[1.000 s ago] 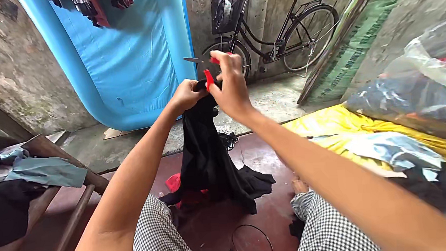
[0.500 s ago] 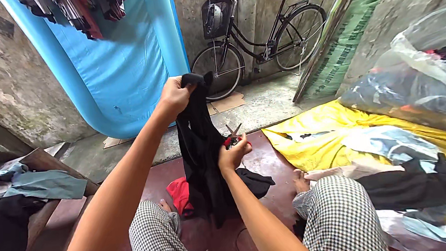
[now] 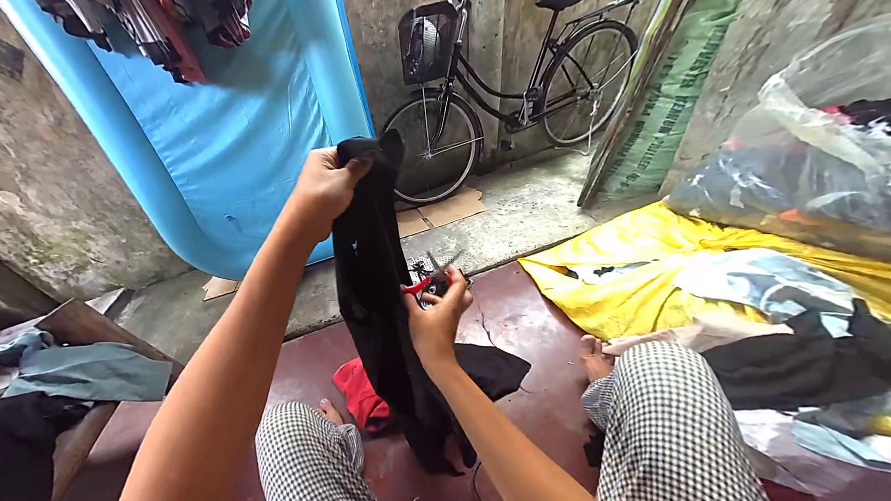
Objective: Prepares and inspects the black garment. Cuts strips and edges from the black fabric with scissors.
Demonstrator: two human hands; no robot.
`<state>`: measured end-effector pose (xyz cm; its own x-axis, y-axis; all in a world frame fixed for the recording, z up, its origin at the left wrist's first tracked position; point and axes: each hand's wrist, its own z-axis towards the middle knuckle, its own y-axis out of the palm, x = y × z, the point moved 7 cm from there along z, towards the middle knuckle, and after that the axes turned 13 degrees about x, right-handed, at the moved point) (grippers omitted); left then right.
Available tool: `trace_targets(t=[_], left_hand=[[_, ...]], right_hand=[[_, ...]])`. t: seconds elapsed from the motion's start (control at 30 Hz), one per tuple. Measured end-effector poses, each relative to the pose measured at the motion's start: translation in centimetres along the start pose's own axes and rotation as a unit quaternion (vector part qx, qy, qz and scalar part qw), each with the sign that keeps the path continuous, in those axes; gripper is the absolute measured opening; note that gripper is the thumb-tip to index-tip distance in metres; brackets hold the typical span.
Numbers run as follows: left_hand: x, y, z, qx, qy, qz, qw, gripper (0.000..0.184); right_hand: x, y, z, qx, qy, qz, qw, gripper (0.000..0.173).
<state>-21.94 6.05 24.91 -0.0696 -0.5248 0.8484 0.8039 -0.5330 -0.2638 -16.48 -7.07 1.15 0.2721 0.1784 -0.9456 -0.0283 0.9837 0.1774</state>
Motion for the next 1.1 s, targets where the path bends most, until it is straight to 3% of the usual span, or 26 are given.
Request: trace_targets(t=[0.13, 0.27, 0.37, 0.6, 0.73, 0.83, 0.9, 1.0, 1.1], left_hand=[[2.0, 0.8, -1.1, -0.028, 0.057, 0.018, 0.998, 0.016], [4.4, -2.2, -1.0, 0.011, 0.109, 0.025, 0.994, 0.015], [3.7, -5.0, -0.3, 0.043, 0.105, 0.023, 0.993, 0.014], [-5.2, -9.2, 1.0, 0.108, 0.004, 0.128, 0.986, 0.021], [-12.9, -9.8, 0.0, 0.074, -0.067, 0.279, 0.955, 0.022], [-19.0, -7.3, -2.4, -0.026, -0.088, 0.405, 0.910, 0.031], [-21.1, -3.4, -5.5, -0.076, -0.068, 0.392, 0.914, 0.062], [-22.2, 4.6, -10.4, -0.130, -0.024, 0.217, 0.967, 0.088], [-23.1, 11.3, -13.6, -0.179, -0.086, 0.057, 0.978, 0.081]], right_hand=[[1.1, 1.5, 0.5, 0.028, -0.080, -0.082, 0.993, 0.081], [8.7, -1.1, 0.9, 0.020, -0.065, -0.144, 0.987, 0.075], [12.9, -3.6, 1.9, 0.010, -0.026, -0.170, 0.985, 0.069], [10.5, -5.2, 9.2, -0.062, -0.035, -0.127, 0.989, 0.055], [6.1, -4.3, 12.4, -0.156, -0.079, -0.101, 0.979, 0.055], [3.6, -2.6, 14.0, -0.236, -0.101, -0.086, 0.963, 0.055], [1.8, -1.4, 13.9, -0.309, -0.104, -0.101, 0.940, 0.053], [1.2, 0.2, 13.1, -0.420, -0.105, -0.114, 0.894, 0.052], [1.2, 0.8, 12.1, -0.507, -0.107, -0.168, 0.839, 0.048]])
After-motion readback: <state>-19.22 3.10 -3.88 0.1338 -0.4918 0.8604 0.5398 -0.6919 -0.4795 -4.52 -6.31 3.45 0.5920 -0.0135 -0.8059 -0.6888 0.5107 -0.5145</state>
